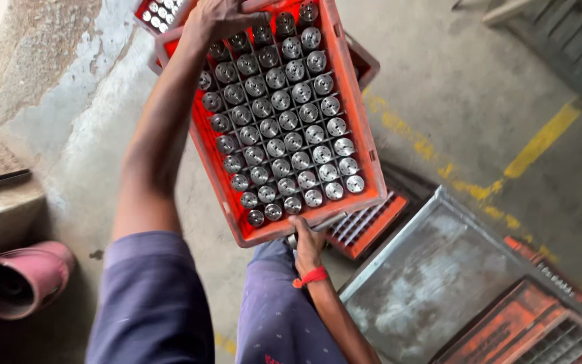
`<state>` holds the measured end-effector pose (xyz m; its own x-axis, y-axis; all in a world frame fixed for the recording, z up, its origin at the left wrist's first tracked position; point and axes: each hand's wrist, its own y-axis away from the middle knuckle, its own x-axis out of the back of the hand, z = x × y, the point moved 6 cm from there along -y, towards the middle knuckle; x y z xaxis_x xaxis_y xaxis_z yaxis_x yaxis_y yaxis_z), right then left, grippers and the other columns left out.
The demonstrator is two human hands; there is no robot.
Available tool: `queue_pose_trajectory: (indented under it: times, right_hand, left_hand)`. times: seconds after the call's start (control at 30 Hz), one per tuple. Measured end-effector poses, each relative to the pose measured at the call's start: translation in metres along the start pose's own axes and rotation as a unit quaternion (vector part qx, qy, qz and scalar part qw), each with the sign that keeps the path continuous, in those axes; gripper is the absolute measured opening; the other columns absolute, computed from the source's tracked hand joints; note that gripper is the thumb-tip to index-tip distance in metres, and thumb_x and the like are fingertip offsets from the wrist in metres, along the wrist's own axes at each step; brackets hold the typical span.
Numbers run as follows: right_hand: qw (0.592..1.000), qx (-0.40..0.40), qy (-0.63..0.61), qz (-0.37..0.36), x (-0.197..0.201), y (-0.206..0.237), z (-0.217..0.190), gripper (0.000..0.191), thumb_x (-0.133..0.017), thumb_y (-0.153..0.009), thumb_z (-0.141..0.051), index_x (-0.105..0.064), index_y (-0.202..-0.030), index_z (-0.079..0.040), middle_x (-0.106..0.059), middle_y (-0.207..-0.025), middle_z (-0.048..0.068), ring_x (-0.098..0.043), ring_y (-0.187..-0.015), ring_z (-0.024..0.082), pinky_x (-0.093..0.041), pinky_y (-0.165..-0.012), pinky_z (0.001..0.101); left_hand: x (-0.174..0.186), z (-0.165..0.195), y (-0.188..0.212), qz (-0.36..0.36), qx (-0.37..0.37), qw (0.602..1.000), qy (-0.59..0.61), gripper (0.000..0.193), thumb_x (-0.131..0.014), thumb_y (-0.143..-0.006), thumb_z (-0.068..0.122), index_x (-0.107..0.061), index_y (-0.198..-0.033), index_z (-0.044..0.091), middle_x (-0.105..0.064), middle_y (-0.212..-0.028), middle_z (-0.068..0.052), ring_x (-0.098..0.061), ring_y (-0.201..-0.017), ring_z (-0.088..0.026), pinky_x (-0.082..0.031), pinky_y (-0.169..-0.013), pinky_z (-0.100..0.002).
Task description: The person transfers small cylindrical metal parts from one red crate to another using a metal tool to pick and place them. The person moves the crates on a metal table and continues transferring parts until the first crate is empty.
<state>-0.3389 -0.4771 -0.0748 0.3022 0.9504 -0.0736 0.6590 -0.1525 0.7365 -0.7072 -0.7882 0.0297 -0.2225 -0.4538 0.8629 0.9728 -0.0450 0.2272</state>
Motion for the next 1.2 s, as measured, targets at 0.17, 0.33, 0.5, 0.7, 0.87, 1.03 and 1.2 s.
queue_pose_trajectory:
  times: [0.17, 0.33, 0.5, 0.7, 0.87, 1.03, 1.2]
  right_hand:
    - [0.998, -0.053, -0.020, 0.026, 0.104, 0.034, 0.049, 0.018, -0.081, -0.080, -0.013, -0.074, -0.091, 0.000, -0.069, -0.090, 0.000, -0.062, -0.081, 0.012, -0.051, -0.074, 0.0288]
    - [0.990, -0.087, 0.077, 0.077, 0.245, 0.076, 0.078, 0.020, -0.080, -0.078, -0.015, -0.077, -0.091, 0.000, -0.070, -0.083, 0.001, -0.063, -0.074, 0.012, -0.052, -0.064, 0.0283]
    - [0.982, -0.068, 0.137, 0.110, 0.349, 0.128, 0.111, 0.029, -0.084, -0.085, -0.018, -0.069, -0.088, 0.007, -0.059, -0.079, 0.005, -0.052, -0.067, 0.018, -0.040, -0.056, 0.0319]
    - [0.947, -0.245, 0.031, 0.204, 0.423, 0.184, 0.163, 0.025, -0.068, -0.084, -0.032, -0.075, -0.098, -0.013, -0.071, -0.089, -0.008, -0.063, -0.076, 0.004, -0.048, -0.060, 0.0247]
    - [0.967, -0.124, -0.050, 0.218, 0.444, 0.225, 0.179, 0.023, -0.073, -0.086, -0.024, -0.075, -0.092, -0.002, -0.058, -0.076, 0.001, -0.048, -0.061, 0.011, -0.034, -0.051, 0.0273]
    - [0.933, -0.111, -0.183, 0.288, 0.434, 0.230, 0.189, 0.013, -0.072, -0.083, -0.016, -0.070, -0.089, -0.006, -0.063, -0.080, 0.002, -0.058, -0.065, 0.014, -0.046, -0.054, 0.0302]
    - [0.965, 0.010, -0.049, 0.258, 0.409, 0.195, 0.159, 0.033, -0.058, -0.095, -0.032, -0.078, -0.094, -0.006, -0.077, -0.094, 0.004, -0.069, -0.092, 0.010, -0.052, -0.084, 0.0199]
  left_hand:
    - [-0.080, 0.000, 0.047, -0.113, -0.044, 0.991, 0.057, 0.064, -0.062, -0.097, 0.065, -0.068, -0.118, 0.005, -0.070, -0.085, -0.024, -0.070, -0.082, -0.040, -0.052, -0.073, -0.052]
    - [-0.182, 0.003, 0.116, -0.261, -0.012, 0.937, 0.230, 0.049, -0.068, -0.087, 0.036, -0.071, -0.120, 0.000, -0.074, -0.094, -0.012, -0.065, -0.083, -0.017, -0.053, -0.074, -0.039]
    - [-0.251, 0.045, 0.207, -0.252, 0.046, 0.909, 0.329, 0.055, -0.070, -0.082, 0.036, -0.069, -0.123, -0.001, -0.077, -0.102, -0.011, -0.068, -0.087, -0.015, -0.056, -0.079, -0.037]
    - [-0.291, 0.184, 0.258, -0.270, 0.005, 0.954, 0.132, 0.061, -0.071, -0.080, 0.054, -0.074, -0.126, 0.015, -0.076, -0.101, -0.022, -0.074, -0.092, -0.036, -0.056, -0.085, -0.047]
    - [-0.316, 0.312, 0.253, -0.312, -0.073, 0.945, 0.069, 0.068, -0.066, -0.080, 0.069, -0.073, -0.117, 0.013, -0.075, -0.098, -0.020, -0.071, -0.095, -0.041, -0.054, -0.084, -0.051]
    - [-0.366, 0.437, 0.232, -0.265, -0.192, 0.944, -0.053, 0.064, -0.062, -0.089, 0.069, -0.075, -0.105, 0.009, -0.074, -0.092, -0.020, -0.073, -0.093, -0.038, -0.056, -0.084, -0.050]
    - [-0.409, 0.548, 0.204, -0.182, -0.375, 0.888, -0.196, 0.075, -0.056, -0.093, 0.075, -0.074, -0.100, 0.003, -0.075, -0.091, -0.017, -0.075, -0.089, -0.031, -0.057, -0.083, -0.048]
